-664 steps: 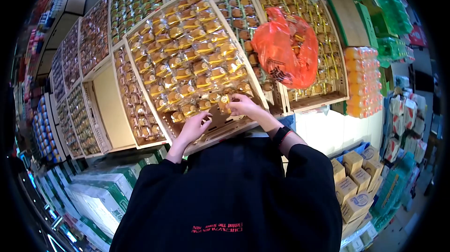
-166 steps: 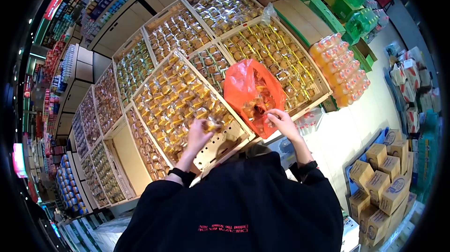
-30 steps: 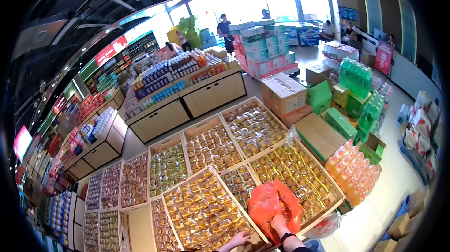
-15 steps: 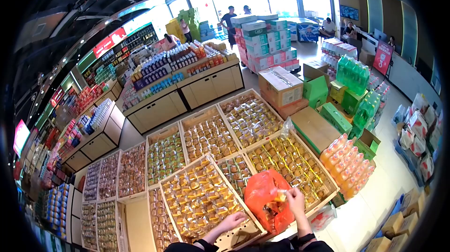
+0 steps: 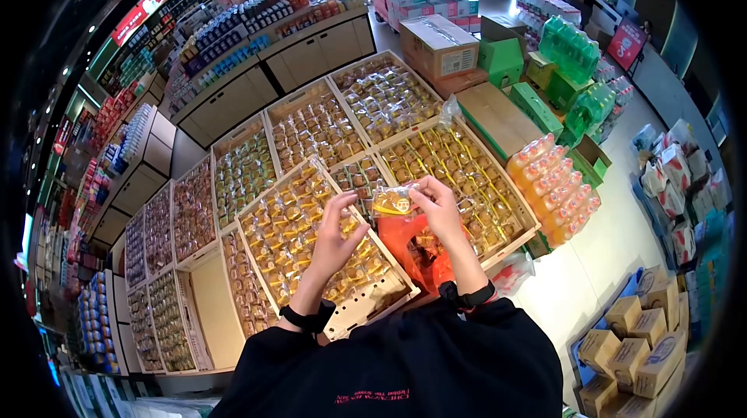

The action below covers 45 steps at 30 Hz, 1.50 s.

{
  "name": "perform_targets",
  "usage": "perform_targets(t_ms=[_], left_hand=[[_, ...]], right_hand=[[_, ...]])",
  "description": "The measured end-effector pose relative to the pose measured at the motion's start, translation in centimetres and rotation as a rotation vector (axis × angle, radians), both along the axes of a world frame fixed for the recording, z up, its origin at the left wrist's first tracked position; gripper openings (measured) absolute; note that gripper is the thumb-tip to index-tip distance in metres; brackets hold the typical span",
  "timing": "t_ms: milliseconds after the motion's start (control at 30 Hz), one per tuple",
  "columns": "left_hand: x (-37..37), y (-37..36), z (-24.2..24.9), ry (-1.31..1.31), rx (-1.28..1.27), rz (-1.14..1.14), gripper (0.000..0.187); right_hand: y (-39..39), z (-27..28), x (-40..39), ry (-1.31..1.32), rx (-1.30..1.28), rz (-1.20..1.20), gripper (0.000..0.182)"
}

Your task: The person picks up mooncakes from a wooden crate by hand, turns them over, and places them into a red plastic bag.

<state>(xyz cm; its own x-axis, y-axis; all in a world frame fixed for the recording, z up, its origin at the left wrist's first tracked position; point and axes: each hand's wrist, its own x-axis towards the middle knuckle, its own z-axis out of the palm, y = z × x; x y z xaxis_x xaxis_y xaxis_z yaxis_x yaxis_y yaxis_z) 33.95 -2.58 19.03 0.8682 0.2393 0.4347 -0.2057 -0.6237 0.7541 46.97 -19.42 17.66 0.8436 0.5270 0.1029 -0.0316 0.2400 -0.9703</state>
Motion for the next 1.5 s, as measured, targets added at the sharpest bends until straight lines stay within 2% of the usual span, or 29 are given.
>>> perform_targets(t_ms=[33, 67, 133, 200, 267, 333, 400, 467, 533, 567, 667, 767, 867, 967, 1067, 1100, 1133, 1167, 1200, 1233, 1267, 1300, 1333, 1367, 1400, 1433, 1467, 1500], left_hand=[[-0.3, -0.1, 0.4, -0.046, 0.121, 0.032, 0.052], [-0.7, -0.4, 0.6, -0.046, 0.122, 0.039, 0.052], [-0.7, -0.5, 1.2, 0.004, 0.350, -0.006, 0.057], [-0.6, -0.1, -1.0, 0.031, 0.410, -0.085, 0.057], [-1.0, 0.4, -3.4, 0.104, 0.405, -0.034, 0.053], [-2.5, 1.2, -4.8, 0.139, 0.381, -0.019, 0.052], [-4.5, 1.9, -6.9, 0.142, 0.366, 0.032, 0.049], [-6.5, 2.9, -9.4, 0.164, 0.328, 0.069, 0.047], [-8.9, 4.0, -13.0, 0.391, 0.179, 0.200, 0.042], [-10.0, 4.7, -15.4, 0.368, 0.155, 0.239, 0.041], [-13.2, 5.0, -17.3, 0.445, 0.128, 0.383, 0.041], [-14.9, 5.1, -19.0, 0.478, 0.171, 0.478, 0.045], [-15.7, 5.2, -20.9, 0.574, 0.161, 0.486, 0.047], [-15.4, 4.9, -22.4, 0.591, 0.216, 0.441, 0.049], [-14.2, 4.7, -23.5, 0.645, 0.309, 0.381, 0.050], [-13.9, 4.6, -24.3, 0.649, 0.320, 0.377, 0.050], [-13.8, 4.3, -24.7, 0.637, 0.355, 0.413, 0.051], [-13.6, 4.2, -24.9, 0.628, 0.421, 0.435, 0.052], [-13.5, 4.2, -25.4, 0.644, 0.433, 0.437, 0.051], [-13.1, 4.0, -24.8, 0.640, 0.365, 0.445, 0.047], [-13.1, 3.9, -24.7, 0.611, 0.422, 0.455, 0.044], [-13.1, 3.7, -24.9, 0.660, 0.394, 0.469, 0.040], [-13.0, 3.5, -24.9, 0.710, 0.329, 0.465, 0.036], [-12.9, 3.4, -25.1, 0.699, 0.254, 0.457, 0.034], [-12.7, 3.3, -24.5, 0.725, 0.233, 0.456, 0.034], [-12.5, 3.2, -24.5, 0.753, 0.236, 0.460, 0.034], [-12.5, 3.1, -24.4, 0.785, 0.238, 0.465, 0.035], [-12.6, 2.9, -24.1, 0.783, 0.247, 0.472, 0.036]], right_hand=[[0.1, 0.1, -0.2, -0.026, -0.013, 0.022, 0.011], [0.2, -0.5, -0.4, -0.026, -0.012, 0.029, 0.011], [0.9, -2.4, -0.2, -0.237, -0.125, 0.042, 0.010], [1.7, -4.7, -0.5, -0.295, -0.208, 0.097, 0.009], [2.3, -5.0, -2.0, -0.252, -0.272, 0.187, 0.008], [2.4, -3.8, -3.5, -0.090, -0.283, 0.305, 0.012], [2.2, -6.7, -3.8, 0.128, -0.168, 0.410, 0.015], [1.4, -8.1, -3.5, 0.133, -0.208, 0.438, 0.016], [-0.2, -10.2, -3.5, 0.136, -0.305, 0.386, 0.013], [-1.2, -11.8, -2.6, 0.045, -0.272, 0.469, 0.012], [-3.8, -14.0, -2.4, 0.109, -0.276, 0.354, 0.014], [-5.9, -12.1, -2.9, 0.214, -0.423, 0.281, 0.018], [-7.5, -12.6, -3.1, 0.322, -0.437, 0.249, 0.020], [-8.4, -15.3, -2.8, 0.412, -0.462, 0.212, 0.020], [-8.4, -20.0, -2.0, 0.395, -0.437, 0.150, 0.014], [-8.7, -22.6, -1.3, 0.288, -0.450, 0.178, 0.013], [-8.2, -24.5, -0.9, 0.277, -0.534, 0.114, 0.012], [-7.4, -26.6, -0.7, -0.156, -0.583, -0.017, 0.010], [-6.3, -27.5, -0.5, -0.153, -0.671, -0.092, 0.007], [-5.9, -30.6, 0.0, -0.063, -0.584, -0.075, 0.009], [-4.9, -31.1, -0.1, 0.023, -0.633, -0.070, 0.008], [-4.6, -36.2, 0.2, 0.018, -0.663, -0.109, 0.010], [-3.2, -31.6, -0.7, 0.150, -0.680, 0.066, 0.016], [-2.3, -31.4, -1.6, 0.126, -0.659, 0.049, 0.027], [-3.2, -41.5, -0.5, -0.087, -0.693, 0.221, 0.037], [-1.9, -34.2, -1.9, -0.117, -0.925, 0.251, 0.040], [-1.6, -47.9, -1.6, 0.104, -0.653, -0.001, 0.035], [-1.7, -54.5, -1.5, 0.163, -0.708, -0.049, 0.031]])
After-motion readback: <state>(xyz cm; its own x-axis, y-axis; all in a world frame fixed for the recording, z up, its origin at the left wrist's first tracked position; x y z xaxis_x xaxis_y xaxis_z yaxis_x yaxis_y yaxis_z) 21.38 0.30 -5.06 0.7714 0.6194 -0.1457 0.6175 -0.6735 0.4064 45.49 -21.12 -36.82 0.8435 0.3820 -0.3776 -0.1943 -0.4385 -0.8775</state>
